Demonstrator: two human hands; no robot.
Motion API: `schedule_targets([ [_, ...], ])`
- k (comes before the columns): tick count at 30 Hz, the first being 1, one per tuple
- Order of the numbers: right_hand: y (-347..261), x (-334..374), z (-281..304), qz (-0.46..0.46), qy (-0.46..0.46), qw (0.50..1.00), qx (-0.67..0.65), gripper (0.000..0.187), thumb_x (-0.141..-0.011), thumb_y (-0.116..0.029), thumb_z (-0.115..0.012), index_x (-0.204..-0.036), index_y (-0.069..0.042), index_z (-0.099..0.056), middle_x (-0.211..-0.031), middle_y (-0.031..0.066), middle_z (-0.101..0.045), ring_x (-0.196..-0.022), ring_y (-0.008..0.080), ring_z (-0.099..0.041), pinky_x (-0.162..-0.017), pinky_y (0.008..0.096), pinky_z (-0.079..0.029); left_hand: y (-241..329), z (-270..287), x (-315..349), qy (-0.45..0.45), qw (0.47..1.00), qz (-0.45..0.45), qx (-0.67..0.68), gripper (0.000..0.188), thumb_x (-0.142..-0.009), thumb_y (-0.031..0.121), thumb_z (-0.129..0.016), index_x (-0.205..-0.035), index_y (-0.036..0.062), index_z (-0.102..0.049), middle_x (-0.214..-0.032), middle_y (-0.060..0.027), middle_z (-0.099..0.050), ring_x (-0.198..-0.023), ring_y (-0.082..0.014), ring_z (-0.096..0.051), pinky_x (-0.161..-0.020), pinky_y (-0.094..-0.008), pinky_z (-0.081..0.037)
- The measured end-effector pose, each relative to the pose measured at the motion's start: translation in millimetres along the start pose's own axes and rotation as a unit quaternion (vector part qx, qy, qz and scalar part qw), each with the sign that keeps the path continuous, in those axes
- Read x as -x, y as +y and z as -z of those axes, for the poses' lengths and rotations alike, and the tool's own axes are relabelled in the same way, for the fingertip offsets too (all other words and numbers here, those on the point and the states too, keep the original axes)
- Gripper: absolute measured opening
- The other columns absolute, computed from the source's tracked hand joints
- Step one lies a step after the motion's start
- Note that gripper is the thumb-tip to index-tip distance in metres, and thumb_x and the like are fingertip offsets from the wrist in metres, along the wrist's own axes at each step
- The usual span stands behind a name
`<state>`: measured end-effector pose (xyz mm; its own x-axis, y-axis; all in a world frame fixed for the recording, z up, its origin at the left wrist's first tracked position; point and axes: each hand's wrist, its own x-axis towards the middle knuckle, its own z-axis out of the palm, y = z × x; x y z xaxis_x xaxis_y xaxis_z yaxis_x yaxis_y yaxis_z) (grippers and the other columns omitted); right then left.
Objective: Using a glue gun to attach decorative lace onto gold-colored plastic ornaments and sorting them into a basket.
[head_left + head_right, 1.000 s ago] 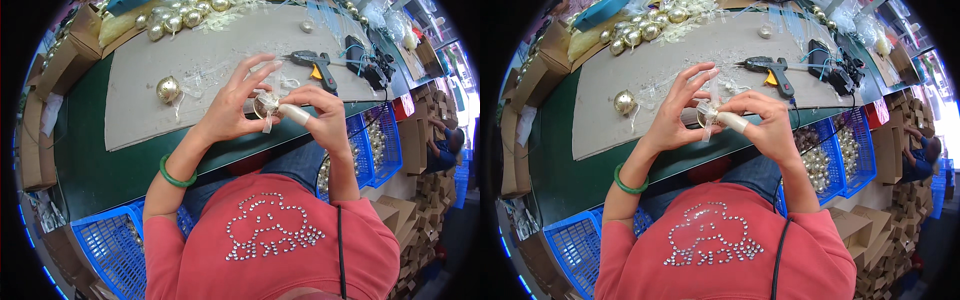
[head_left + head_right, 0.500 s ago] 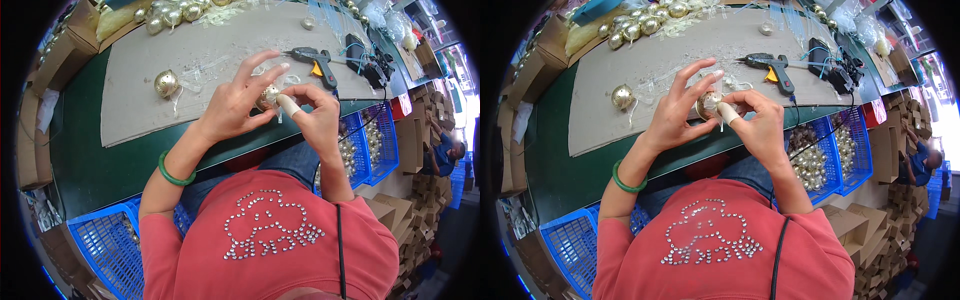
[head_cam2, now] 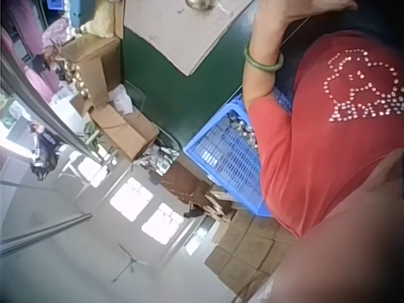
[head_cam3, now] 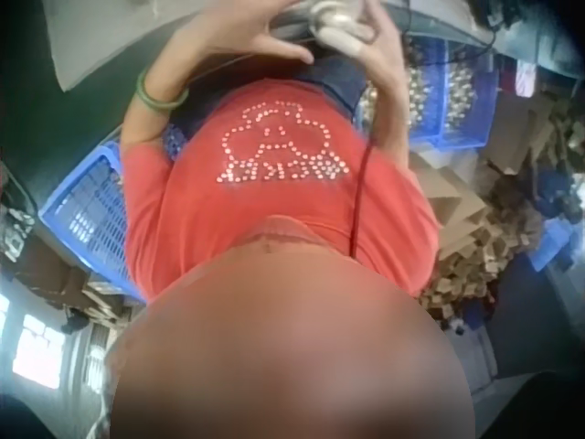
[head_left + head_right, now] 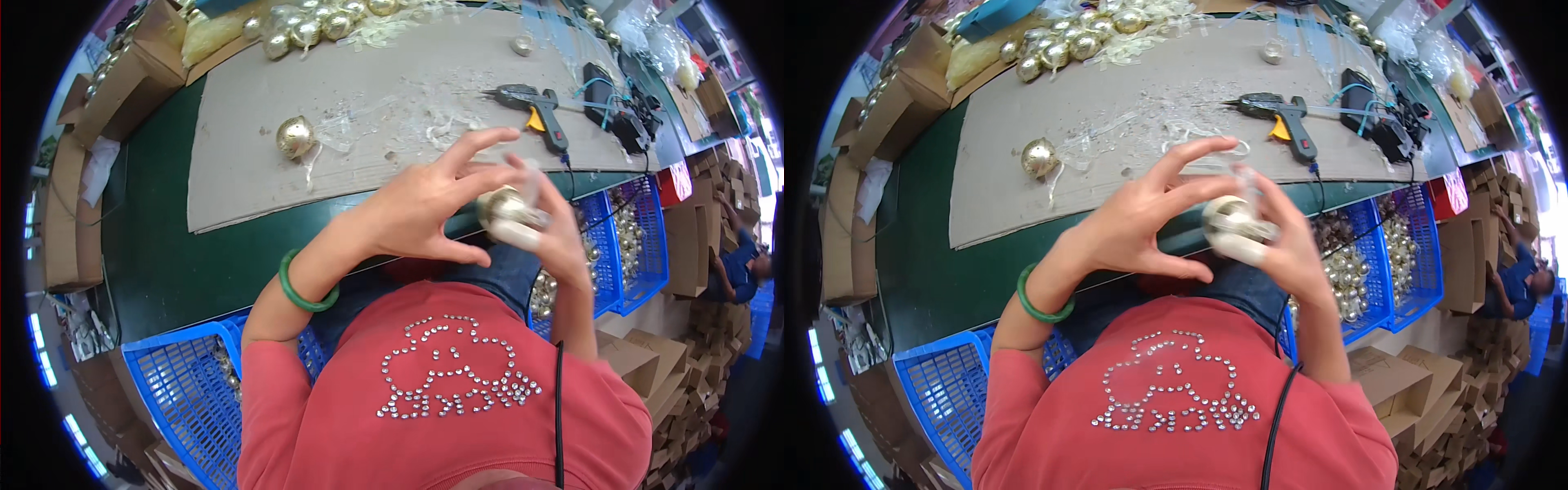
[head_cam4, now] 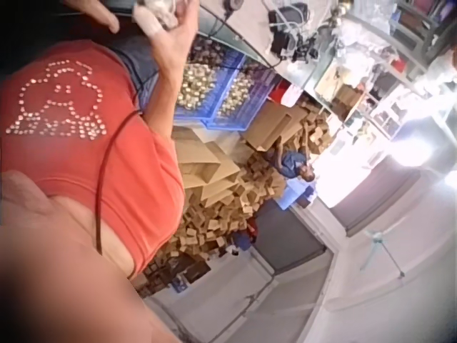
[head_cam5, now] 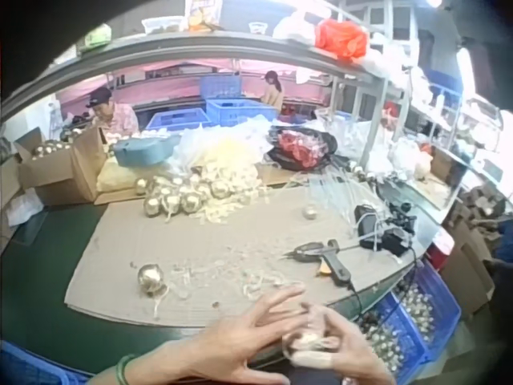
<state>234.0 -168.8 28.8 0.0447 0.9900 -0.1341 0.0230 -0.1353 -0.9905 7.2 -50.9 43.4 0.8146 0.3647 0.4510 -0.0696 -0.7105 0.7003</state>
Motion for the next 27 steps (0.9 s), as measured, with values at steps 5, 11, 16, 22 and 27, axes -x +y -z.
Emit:
schedule_targets([
  [5, 24, 103, 128, -0.078, 0.223, 0.956, 0.175, 0.084, -0.086, -0.017, -0.081, -0.158, 0.003, -0.042, -0.133, 0.0146, -0.068, -0.120, 0.0226, -0.067, -0.102, 0.0357, -0.054, -4, 103, 44, 0.117, 0.927, 0.205, -0.293, 0.073, -0.077, 0.035, -0.092, -0.138, 0.0066, -0.064, -0.139, -0.0156, -0.063, -0.126, -0.0363, -0.063, -0.102, -0.0423, -0.052],
  [11, 25, 97, 122, 0.067, 0.382, 0.837, 0.385, 0.072, -0.092, -0.019, -0.083, -0.154, -0.002, -0.051, -0.152, 0.0155, -0.056, -0.140, 0.0273, -0.053, -0.119, 0.0428, -0.040, -38, 138, 63, 0.005, 0.861, 0.429, -0.274, 0.066, -0.083, 0.029, -0.087, -0.137, 0.0018, -0.059, -0.130, -0.0186, -0.066, -0.110, -0.0322, -0.068, -0.093, -0.0424, -0.056],
  [16, -22, -11, 29, 0.227, 0.117, 0.953, 0.163, 0.068, -0.092, -0.021, -0.081, -0.152, -0.004, -0.054, -0.155, 0.0139, -0.056, -0.144, 0.0245, -0.052, -0.119, 0.0448, -0.042, -26, 119, 16, -0.057, 0.932, 0.301, 0.192, 0.064, -0.086, 0.014, -0.085, -0.141, 0.0063, -0.053, -0.130, -0.0106, -0.065, -0.123, -0.0184, -0.064, -0.101, -0.0345, -0.054],
  [22, -37, -71, -21, 0.281, -0.201, 0.930, 0.125, 0.072, -0.095, -0.009, -0.073, -0.159, 0.000, -0.042, -0.163, 0.0143, -0.046, -0.152, 0.0253, -0.041, -0.126, 0.0415, -0.029, -44, 67, 1, -0.009, 0.906, 0.228, 0.357, 0.055, -0.088, 0.011, -0.085, -0.133, 0.0052, -0.055, -0.127, -0.0071, -0.064, -0.112, -0.0131, -0.065, -0.095, -0.0304, -0.054],
  [27, -32, -70, -25, 0.259, -0.024, 0.958, 0.117, 0.061, -0.092, -0.005, -0.078, -0.149, -0.004, -0.057, -0.149, 0.0102, -0.055, -0.133, 0.0201, -0.058, -0.109, 0.0360, -0.051, -57, 40, -2, 0.142, 0.936, 0.147, 0.285, 0.019, -0.092, 0.012, -0.084, -0.104, 0.0039, -0.072, -0.122, -0.0031, -0.062, -0.103, -0.0092, -0.063, -0.086, -0.0248, -0.053],
])
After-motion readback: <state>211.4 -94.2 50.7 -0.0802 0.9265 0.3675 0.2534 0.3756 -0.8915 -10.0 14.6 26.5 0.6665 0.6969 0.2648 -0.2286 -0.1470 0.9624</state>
